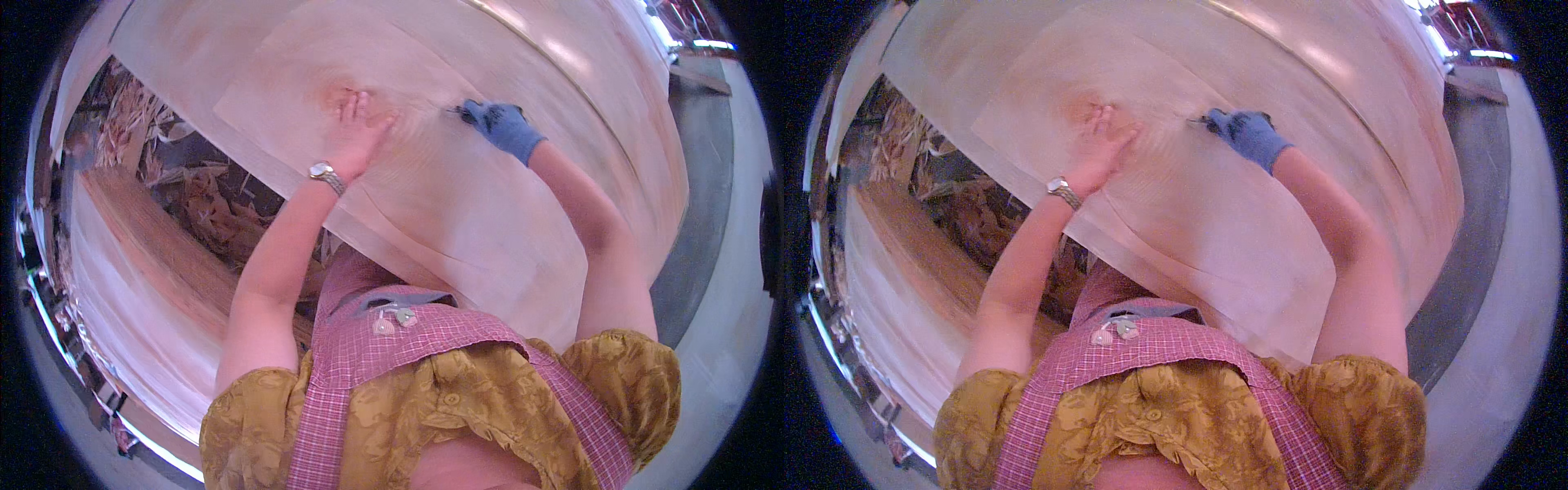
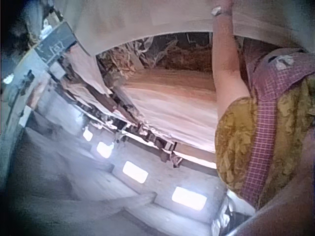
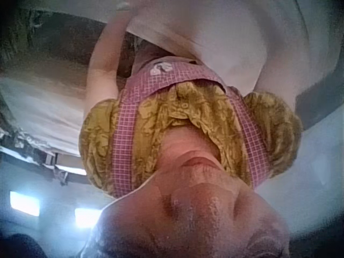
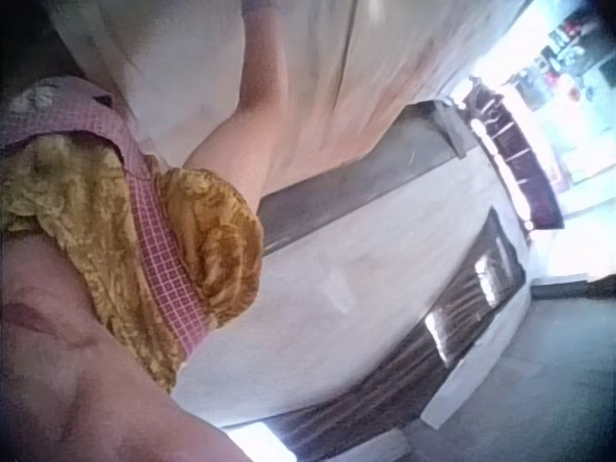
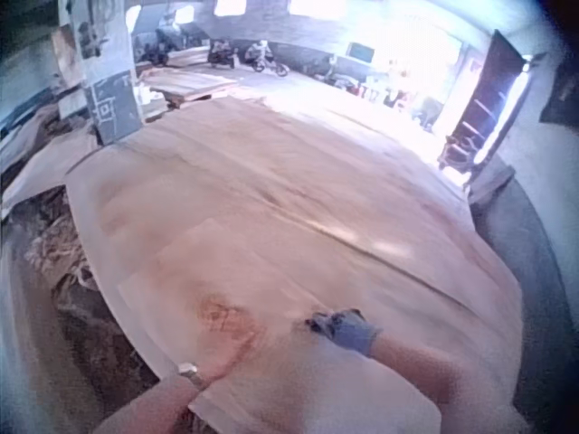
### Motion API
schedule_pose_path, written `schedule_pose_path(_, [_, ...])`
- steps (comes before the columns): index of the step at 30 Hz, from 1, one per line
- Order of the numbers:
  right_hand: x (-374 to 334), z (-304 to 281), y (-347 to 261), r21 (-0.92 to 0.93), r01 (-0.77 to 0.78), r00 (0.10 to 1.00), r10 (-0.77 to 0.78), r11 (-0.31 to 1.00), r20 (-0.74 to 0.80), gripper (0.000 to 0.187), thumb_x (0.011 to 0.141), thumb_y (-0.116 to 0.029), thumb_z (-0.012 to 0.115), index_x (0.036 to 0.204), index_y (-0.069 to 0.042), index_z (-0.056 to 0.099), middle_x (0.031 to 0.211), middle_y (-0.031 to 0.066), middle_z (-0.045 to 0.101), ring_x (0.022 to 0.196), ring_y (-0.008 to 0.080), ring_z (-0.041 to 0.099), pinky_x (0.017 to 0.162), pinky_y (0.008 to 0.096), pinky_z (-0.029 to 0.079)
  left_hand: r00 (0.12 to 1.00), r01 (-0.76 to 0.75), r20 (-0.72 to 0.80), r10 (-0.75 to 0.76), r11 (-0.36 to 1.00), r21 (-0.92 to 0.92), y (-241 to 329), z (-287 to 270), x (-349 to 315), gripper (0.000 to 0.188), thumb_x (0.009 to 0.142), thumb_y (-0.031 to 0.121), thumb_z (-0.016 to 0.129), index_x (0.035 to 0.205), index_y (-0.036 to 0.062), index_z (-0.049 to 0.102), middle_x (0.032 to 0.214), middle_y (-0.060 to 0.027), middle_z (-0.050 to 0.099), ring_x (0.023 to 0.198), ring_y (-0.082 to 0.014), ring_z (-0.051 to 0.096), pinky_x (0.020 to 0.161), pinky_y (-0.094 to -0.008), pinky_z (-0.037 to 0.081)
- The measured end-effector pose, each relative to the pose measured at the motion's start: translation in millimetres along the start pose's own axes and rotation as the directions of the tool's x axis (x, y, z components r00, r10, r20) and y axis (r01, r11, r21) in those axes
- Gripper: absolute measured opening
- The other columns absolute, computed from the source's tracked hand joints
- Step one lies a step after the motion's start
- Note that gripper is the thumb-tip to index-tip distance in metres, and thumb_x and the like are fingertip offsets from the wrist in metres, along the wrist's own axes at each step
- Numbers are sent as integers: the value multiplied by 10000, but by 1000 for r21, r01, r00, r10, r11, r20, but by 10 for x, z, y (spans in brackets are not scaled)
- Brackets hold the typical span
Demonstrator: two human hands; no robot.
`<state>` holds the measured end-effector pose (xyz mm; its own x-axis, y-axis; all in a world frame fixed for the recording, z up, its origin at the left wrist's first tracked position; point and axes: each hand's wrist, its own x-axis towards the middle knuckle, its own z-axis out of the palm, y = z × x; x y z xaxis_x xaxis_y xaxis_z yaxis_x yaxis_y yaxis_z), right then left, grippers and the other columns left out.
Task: The person lifts a large sheet of wood veneer onto a table. They use a knife to cut out a knot or defect, remove the waste piece by hand, and then apply several strips of tape over the repair site to secure it.
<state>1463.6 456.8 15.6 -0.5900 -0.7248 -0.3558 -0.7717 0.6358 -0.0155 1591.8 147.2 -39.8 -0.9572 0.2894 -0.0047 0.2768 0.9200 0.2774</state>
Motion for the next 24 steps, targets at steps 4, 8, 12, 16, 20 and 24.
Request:
schedule_pose_path(4, [-1370,333,-169,35,-425,903,421,905,82,223,987,-271,427,1108,-95,492,819,202,688,688,360,689,566,514,533,993,-8,117,10,1000,-14,2,-188,67,806,731,192,773,1443,331,421,1514,-253,308,1417,-416,271,1165,-501,211])
schedule_pose_path(8, [-2363,628,-789,149,-790,607,726,594,323,292,953,-213,439,1183,-34,425,824,266,682,731,392,699,599,537,543,985,-13,172,0,997,78,-35,-342,162,642,815,186,688,1408,312,476,1484,-242,371,1424,-393,268,1174,-506,195])
schedule_pose_path(12, [-2532,730,-1130,211,-847,529,815,488,236,274,933,-153,438,1158,3,430,808,278,679,740,408,700,609,530,549,973,227,89,-211,942,-249,357,-136,238,574,865,288,641,1411,310,463,1524,-206,323,1438,-389,237,1168,-552,164])
schedule_pose_path(16, [-2631,547,-1199,239,-824,555,816,513,161,278,928,-126,428,1160,27,444,777,243,688,669,378,700,565,495,556,907,-410,-93,410,912,22,2175,7,122,551,890,407,626,1413,346,462,1562,-107,294,1451,-376,211,1128,-638,169])
schedule_pose_path(20, [-3124,1188,-1696,40,-804,591,805,593,-58,276,957,-189,433,1142,16,440,689,209,664,580,329,671,492,469,528,926,-329,177,334,942,-61,2614,106,79,658,832,514,663,1433,383,429,1583,-91,250,1454,-393,194,1090,-691,190])
schedule_pose_path(24, [-3616,1296,-2415,232,-899,422,880,373,221,272,960,-209,471,1146,-11,484,752,228,670,614,369,668,524,487,530,925,-318,215,315,948,-21,2613,185,83,727,800,552,678,1451,403,390,1589,-88,236,1453,-404,193,1080,-703,196])
